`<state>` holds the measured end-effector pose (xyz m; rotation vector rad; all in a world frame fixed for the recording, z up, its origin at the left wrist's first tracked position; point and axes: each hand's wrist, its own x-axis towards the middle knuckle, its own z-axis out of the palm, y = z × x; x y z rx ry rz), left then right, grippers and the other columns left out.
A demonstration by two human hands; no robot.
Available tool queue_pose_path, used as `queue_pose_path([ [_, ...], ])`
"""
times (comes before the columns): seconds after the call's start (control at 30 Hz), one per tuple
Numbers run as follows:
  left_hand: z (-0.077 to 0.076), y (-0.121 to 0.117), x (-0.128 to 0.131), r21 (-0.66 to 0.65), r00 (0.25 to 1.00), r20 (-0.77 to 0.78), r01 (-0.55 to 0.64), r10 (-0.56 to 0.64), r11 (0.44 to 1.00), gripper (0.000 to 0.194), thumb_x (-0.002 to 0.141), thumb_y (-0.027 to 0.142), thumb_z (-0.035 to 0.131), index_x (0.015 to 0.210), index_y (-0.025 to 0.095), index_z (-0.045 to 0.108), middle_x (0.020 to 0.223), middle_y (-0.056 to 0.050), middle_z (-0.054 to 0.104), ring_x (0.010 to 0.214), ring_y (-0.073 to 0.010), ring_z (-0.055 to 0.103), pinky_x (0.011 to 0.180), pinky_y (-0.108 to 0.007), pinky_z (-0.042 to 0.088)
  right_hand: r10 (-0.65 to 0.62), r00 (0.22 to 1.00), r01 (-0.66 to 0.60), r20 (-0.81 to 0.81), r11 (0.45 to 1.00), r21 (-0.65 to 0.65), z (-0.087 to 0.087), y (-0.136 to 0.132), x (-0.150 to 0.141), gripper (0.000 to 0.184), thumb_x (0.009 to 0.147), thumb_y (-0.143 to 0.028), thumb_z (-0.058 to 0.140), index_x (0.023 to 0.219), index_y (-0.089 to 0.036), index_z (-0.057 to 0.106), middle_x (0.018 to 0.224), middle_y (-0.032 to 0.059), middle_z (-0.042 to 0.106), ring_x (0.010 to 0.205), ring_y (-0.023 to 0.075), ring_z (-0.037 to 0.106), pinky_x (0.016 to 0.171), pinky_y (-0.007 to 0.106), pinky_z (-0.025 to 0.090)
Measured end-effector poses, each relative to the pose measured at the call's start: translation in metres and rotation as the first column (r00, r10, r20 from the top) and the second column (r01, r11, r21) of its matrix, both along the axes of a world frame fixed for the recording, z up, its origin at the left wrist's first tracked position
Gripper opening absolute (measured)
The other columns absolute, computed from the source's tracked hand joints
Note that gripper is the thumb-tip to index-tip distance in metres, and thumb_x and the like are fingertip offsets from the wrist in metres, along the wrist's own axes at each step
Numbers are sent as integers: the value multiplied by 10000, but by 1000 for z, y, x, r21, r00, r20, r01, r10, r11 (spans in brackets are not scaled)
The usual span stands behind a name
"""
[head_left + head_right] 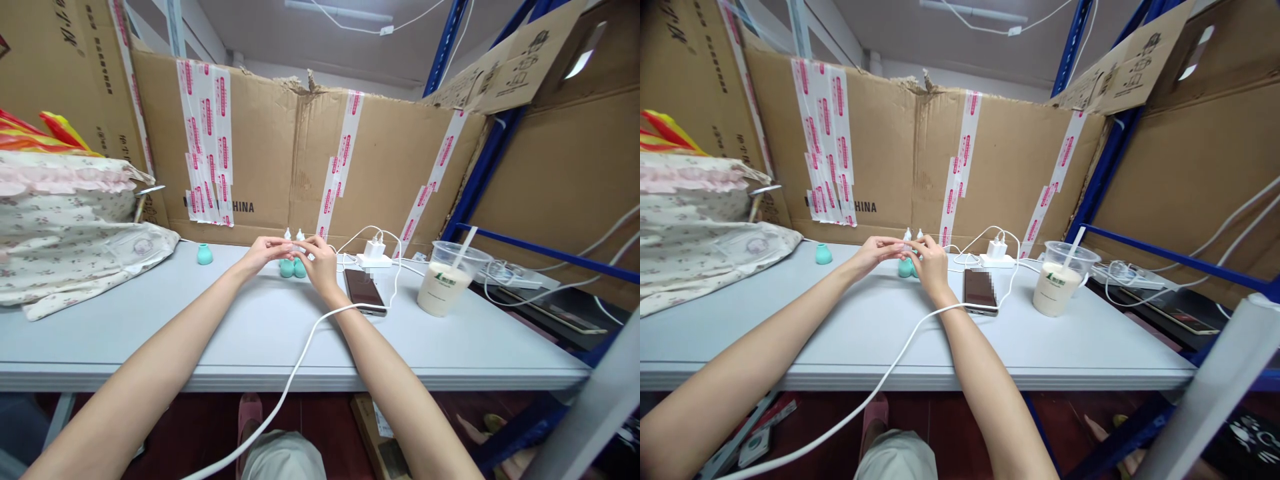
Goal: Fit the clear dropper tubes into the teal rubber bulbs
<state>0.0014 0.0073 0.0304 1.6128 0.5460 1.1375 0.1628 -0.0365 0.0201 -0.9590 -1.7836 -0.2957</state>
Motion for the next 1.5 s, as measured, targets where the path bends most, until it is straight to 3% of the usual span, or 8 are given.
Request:
queue_pose_path([
  [0.4, 3, -4, 4, -73, 1000, 20, 14, -12, 997, 380, 614, 368, 713, 882, 102, 662, 870, -83, 679, 812, -161, 629, 896, -364, 445, -47, 999, 47, -25, 999, 3, -2, 0, -2, 204, 817, -230, 535, 975, -251, 661, 810, 16, 576, 652, 118, 529, 692, 254, 396],
  [0.63, 3, 0, 12, -89, 984, 180, 1, 15, 996, 379, 572, 353, 743, 812, 73, 658, 768, -76, 678, 722, -157, 638, 848, -363, 474, -36, 997, 40, -65, 998, 53, 3, -2, -2, 191, 792, -293, 573, 949, -231, 662, 805, 14, 580, 642, 117, 533, 689, 260, 404],
  [0.77, 6, -6, 19, -198, 949, 314, 43, 22, 979, 442, 593, 283, 745, 962, 89, 601, 751, -57, 667, 676, -128, 637, 796, -316, 484, -86, 992, 95, -89, 990, 102, 6, -3, -5, 180, 803, -289, 553, 933, -223, 660, 814, 18, 591, 657, 121, 543, 687, 266, 394],
  [1.03, 9, -16, 27, -356, 802, 538, -65, 261, 932, 170, 796, 154, 523, 960, 109, 509, 698, -9, 593, 535, -47, 559, 618, -186, 456, -265, 964, 260, 19, 956, 134, 9, 0, -28, 182, 810, -309, 536, 945, -246, 641, 917, 36, 601, 882, 183, 534, 776, 315, 335],
  [1.13, 20, -5, 7, -384, 678, 555, -304, 481, 872, 195, 850, 164, 408, 1044, 173, 395, 698, 12, 569, 492, -53, 535, 593, -203, 453, -235, 971, 231, 46, 969, 86, 12, 7, -46, 268, 824, -314, 497, 1066, -229, 573, 1052, 70, 552, 976, 205, 497, 802, 328, 349],
  [1.27, 30, 14, -36, -213, 478, 568, -701, 670, 680, 164, 859, 193, 352, 1020, 219, 371, 729, 17, 538, 492, -58, 495, 546, -190, 426, -36, 973, 82, 227, 977, -196, 3, 34, -85, 288, 853, -265, 407, 1105, -204, 530, 1034, 72, 543, 942, 176, 510, 802, 294, 390],
  [1.37, 27, 23, -55, -165, 414, 515, -812, 751, 560, 174, 844, 205, 367, 1016, 222, 355, 698, 27, 519, 468, -70, 446, 507, -198, 395, -41, 915, 202, 402, 908, -367, -9, 62, -118, 369, 800, -222, 484, 1166, -179, 488, 1132, 115, 499, 1048, 212, 471, 834, 310, 394],
  [1.5, 18, 27, -58, -136, 391, 438, -861, 809, 490, 183, 836, 270, 396, 986, 211, 308, 700, 25, 501, 526, -97, 449, 559, -239, 391, -157, 868, 386, 471, 809, -443, -18, 93, -146, 344, 819, -141, 424, 1150, -163, 514, 1166, 165, 500, 1055, 243, 494, 808, 335, 418],
])
